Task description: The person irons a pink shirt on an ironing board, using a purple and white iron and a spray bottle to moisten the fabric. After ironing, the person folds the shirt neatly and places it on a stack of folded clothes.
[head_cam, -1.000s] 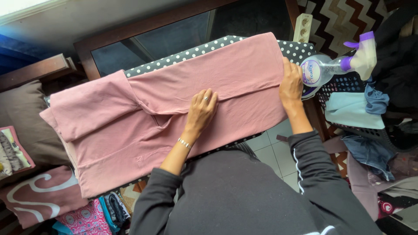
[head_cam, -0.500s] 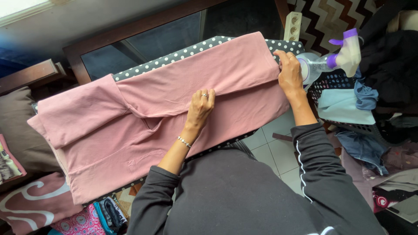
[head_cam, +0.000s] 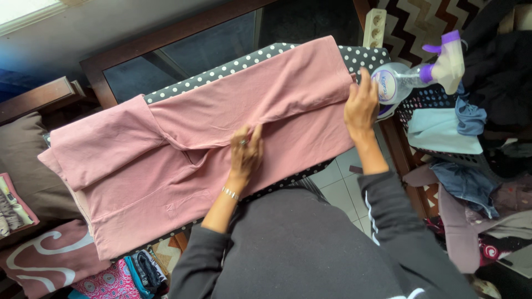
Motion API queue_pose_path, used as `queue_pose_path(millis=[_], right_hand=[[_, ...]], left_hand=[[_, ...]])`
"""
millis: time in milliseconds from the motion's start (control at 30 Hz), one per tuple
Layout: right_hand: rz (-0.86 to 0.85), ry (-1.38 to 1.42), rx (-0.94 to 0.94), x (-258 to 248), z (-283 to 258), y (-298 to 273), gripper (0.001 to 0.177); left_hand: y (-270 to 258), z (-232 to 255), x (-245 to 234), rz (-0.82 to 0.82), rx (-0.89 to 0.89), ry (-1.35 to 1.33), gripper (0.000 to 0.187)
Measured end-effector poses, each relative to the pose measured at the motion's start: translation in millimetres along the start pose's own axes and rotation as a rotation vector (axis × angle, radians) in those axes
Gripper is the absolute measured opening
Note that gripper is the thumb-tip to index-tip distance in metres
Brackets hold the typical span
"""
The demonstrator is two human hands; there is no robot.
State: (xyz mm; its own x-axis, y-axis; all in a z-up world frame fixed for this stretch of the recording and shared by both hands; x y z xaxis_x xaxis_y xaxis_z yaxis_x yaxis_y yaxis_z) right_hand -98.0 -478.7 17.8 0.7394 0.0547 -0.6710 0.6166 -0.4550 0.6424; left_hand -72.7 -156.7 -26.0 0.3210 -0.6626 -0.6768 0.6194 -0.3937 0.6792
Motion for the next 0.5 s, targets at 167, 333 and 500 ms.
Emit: queue_pose_path(millis=[167, 333, 500], right_hand=[[-0.274, 0.101, 0.469, -2, 2, -37, 0.031], [-0.198, 0.227, -0.316, -5, -107, -55, 0.038], [-0.104, 0.149, -0.531, 12, -134, -59, 0.034]], left_hand=[[-43, -49, -40, 0.056, -0.245, 0.089, 0.039], [-62, -98, -71, 0.047, -0.36, 0.233, 0.04], [-57, -123, -87, -0.067, -0.244, 0.256, 0.042]])
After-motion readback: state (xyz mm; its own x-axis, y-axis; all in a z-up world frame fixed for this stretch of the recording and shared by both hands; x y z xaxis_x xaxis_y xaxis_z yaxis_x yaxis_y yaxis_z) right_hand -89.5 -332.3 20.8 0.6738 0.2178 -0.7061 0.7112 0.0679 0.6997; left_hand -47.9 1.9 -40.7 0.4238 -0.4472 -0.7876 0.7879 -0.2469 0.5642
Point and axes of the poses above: each hand's wrist, its own y-axis towards the middle knuckle, its own x-axis out of the palm, z = x × y, the point moved 8 cm from there along y, towards the middle knuckle, and after that the axes turned 15 degrees about z, right-handed, at the moved point
